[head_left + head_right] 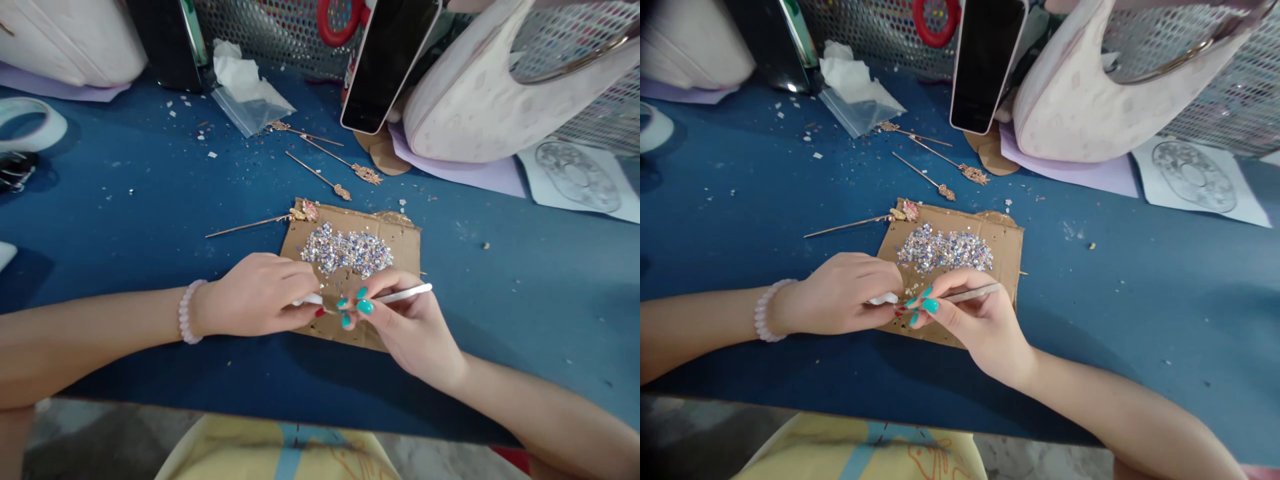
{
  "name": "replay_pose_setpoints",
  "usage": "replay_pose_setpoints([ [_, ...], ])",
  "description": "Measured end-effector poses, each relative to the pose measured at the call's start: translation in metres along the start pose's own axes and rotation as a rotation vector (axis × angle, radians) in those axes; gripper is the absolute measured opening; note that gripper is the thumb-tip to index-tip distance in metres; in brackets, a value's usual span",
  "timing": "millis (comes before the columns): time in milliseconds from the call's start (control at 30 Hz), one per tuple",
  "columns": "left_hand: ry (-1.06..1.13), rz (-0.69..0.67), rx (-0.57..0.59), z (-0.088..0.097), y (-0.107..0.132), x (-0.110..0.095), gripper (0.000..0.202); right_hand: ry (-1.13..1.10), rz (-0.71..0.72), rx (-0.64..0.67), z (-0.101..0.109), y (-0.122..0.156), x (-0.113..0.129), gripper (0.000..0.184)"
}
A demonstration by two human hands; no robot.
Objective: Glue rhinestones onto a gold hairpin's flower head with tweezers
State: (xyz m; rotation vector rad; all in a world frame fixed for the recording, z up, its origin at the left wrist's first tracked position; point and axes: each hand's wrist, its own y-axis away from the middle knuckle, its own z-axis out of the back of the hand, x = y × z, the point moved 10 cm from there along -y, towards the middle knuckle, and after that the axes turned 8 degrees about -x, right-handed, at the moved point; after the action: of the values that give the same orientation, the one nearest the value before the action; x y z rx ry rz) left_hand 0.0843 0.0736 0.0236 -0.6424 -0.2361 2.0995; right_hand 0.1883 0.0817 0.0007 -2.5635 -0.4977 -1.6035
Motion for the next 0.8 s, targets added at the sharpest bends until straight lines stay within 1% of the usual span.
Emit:
replay_pose_setpoints([
  [67, 0.088, 0.028, 0.003, 0.003, 0.0, 0.0, 0.006, 0.036, 0.053, 0.001, 0.003, 0.0, 0.005, 0.011],
  [200, 0.219, -0.014, -0.037, 0.015, 0.001, -0.008, 0.029, 0.127, 0.175, 0.015, 0.002, 0.0, 0.022, 0.016],
  [300, 0.214, 0.0, -0.041, 0.017, 0.001, -0.006, 0.028, 0.255, 0.284, 0.03, -0.003, 0.002, 0.037, 0.017],
  [433, 0.178, 0.008, -0.043, 0.016, 0.001, -0.005, 0.022, 0.446, 0.468, 0.094, -0.013, 0.008, 0.053, 0.017],
  [600, 0.223, 0.001, -0.069, 0.017, 0.003, -0.006, 0.019, 0.621, 0.6, 0.198, -0.024, 0.016, 0.058, 0.02],
  [700, 0.226, -0.012, -0.086, 0.017, 0.004, -0.007, 0.018, 0.661, 0.663, 0.26, -0.03, 0.02, 0.061, 0.02],
  [800, 0.208, -0.022, -0.103, 0.018, 0.004, -0.008, 0.018, 0.675, 0.692, 0.301, -0.034, 0.021, 0.061, 0.019],
])
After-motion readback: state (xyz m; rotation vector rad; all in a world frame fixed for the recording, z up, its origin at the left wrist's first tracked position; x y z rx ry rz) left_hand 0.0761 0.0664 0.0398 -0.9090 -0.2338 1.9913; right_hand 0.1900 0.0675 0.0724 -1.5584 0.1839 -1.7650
